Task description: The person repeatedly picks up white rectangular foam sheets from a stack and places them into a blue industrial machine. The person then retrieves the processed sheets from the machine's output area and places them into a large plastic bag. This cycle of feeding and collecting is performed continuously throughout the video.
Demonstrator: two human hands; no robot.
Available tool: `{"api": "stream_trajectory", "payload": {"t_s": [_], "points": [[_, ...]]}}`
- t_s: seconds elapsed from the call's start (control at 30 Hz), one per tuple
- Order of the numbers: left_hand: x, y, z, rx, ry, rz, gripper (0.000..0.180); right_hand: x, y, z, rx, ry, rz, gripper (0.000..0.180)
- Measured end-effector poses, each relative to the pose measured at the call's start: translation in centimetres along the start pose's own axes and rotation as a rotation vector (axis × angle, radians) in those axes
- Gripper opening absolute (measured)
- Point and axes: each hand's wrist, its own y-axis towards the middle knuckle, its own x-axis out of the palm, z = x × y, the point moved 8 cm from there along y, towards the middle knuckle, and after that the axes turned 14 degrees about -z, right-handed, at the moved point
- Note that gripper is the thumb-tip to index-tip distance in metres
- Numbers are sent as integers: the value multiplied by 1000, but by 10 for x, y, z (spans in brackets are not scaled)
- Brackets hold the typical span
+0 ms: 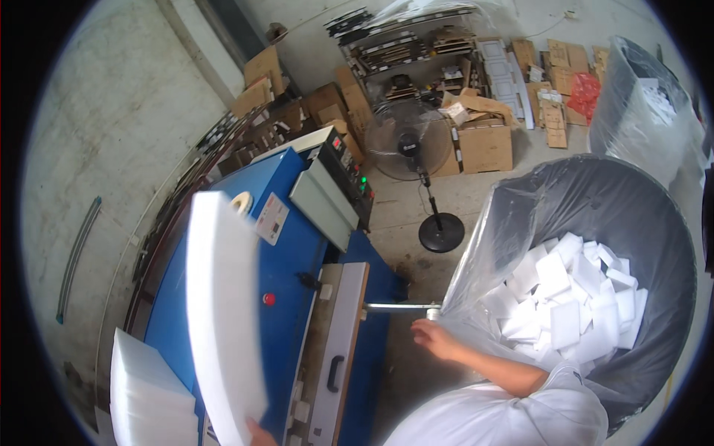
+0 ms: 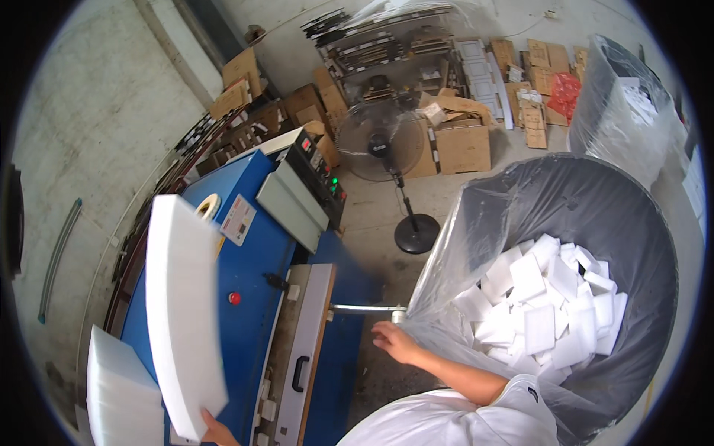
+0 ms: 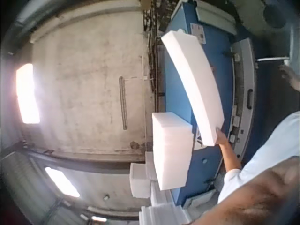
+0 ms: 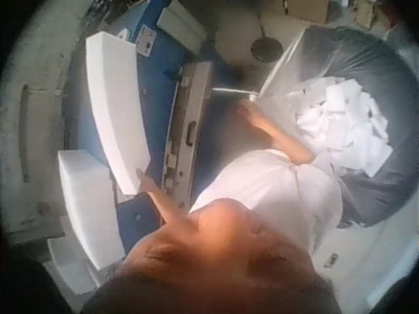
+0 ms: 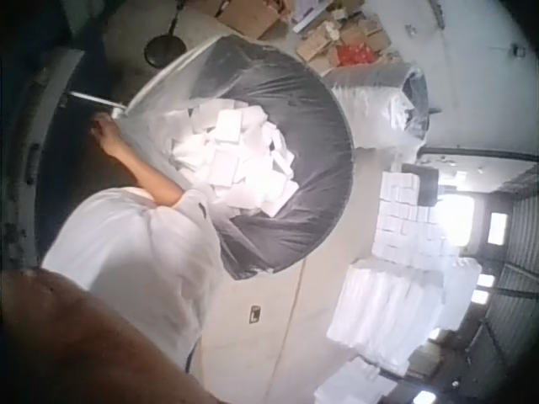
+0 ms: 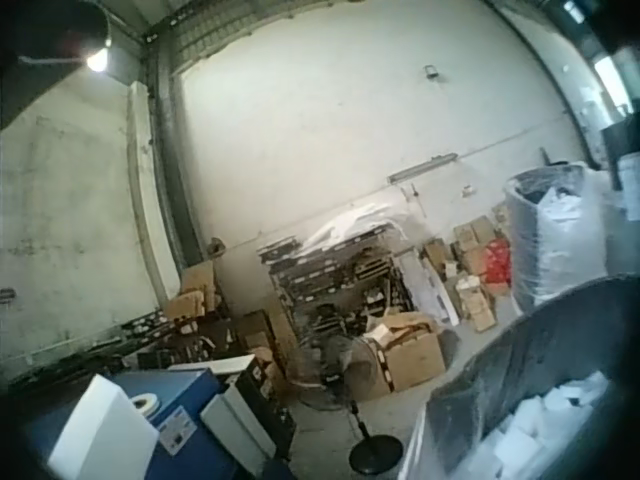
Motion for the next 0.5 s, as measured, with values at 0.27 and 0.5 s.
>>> {"api": "stream_trajectory", "payload": {"t_s": [0.27,0.5], "points": [[-30,-164,-111,-647,-589,65,51,46,79,-31,71,977,-394,90],[-16,-234,-125,-939,-588,-17,49,115,88,-29,123,217,-634,87]]}}
